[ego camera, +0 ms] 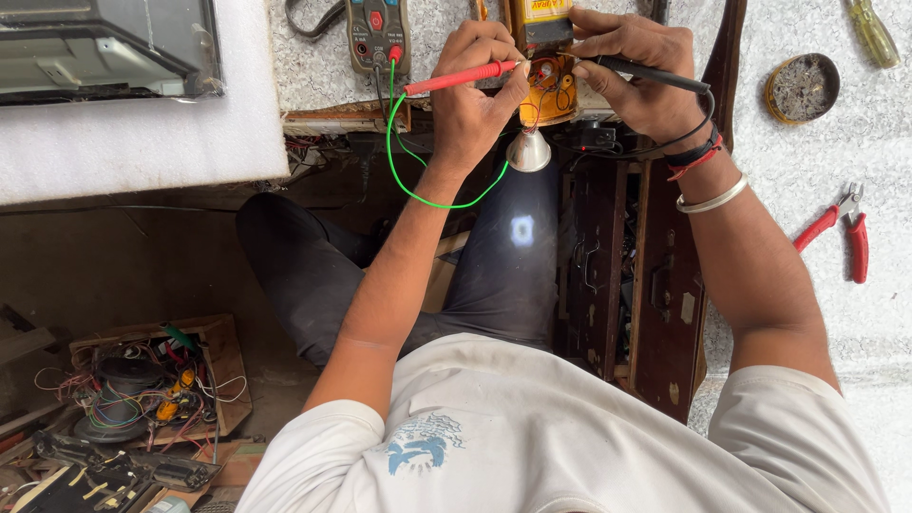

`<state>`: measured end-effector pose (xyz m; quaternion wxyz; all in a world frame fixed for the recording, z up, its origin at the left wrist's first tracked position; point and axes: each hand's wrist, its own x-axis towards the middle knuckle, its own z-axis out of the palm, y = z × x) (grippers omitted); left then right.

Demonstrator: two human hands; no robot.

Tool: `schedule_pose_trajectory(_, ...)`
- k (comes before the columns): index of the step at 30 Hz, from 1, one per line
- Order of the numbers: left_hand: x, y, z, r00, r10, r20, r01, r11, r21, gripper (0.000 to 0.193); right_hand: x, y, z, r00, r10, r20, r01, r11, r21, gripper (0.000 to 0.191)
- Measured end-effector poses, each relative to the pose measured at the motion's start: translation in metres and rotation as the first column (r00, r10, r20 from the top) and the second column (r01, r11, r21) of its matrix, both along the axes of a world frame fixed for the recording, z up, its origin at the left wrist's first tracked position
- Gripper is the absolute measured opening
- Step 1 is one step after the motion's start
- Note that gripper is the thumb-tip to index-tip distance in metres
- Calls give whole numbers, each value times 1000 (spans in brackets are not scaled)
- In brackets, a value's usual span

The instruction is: The person opens the yellow casing of an electronic device and works on its internal wiring and components. They attach a green wire, then use multimeter probes to test the device's internal contacts, repositioning the device and probes repeatedly while seated at the workbench.

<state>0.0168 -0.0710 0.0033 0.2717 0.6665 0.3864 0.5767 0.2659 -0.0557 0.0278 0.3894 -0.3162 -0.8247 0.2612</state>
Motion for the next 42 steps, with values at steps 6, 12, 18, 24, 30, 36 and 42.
schedule_pose_trajectory(6,0,-1,1,1000,-2,1,2,1000,-6,13,0,0,-1,1000,-2,8,2,1000,13,16)
schedule_pose_trajectory(12,0,0,0,1000,-6,6,6,1000,0,13,0,0,1,1000,4,11,-4,1000,25,17)
schedule_pose_trajectory(18,0,0,0,1000,-10,13,10,1000,-14,14,-1,-1,1,1000,3,4,-3,1000,23,19)
schedule_pose_trajectory(24,0,-1,0,1000,-3,-5,3,1000,10,14,0,1,1,1000,17,5,-17,999,36,20)
schedule_pose_trajectory(30,0,-1,1,1000,-9,4,9,1000,-6,14,2,0,-1,1000,16,-1,-16,1000,26,20)
schedule_pose_trajectory(36,0,-1,2,1000,-2,6,2,1000,3,13,10,4,-3,996,37,-87,-49,990,-133,19)
schedule_pose_trajectory(42,0,-1,0,1000,7,-9,-7,1000,-6,14,9,4,-9,990,22,-141,-49,980,-190,19)
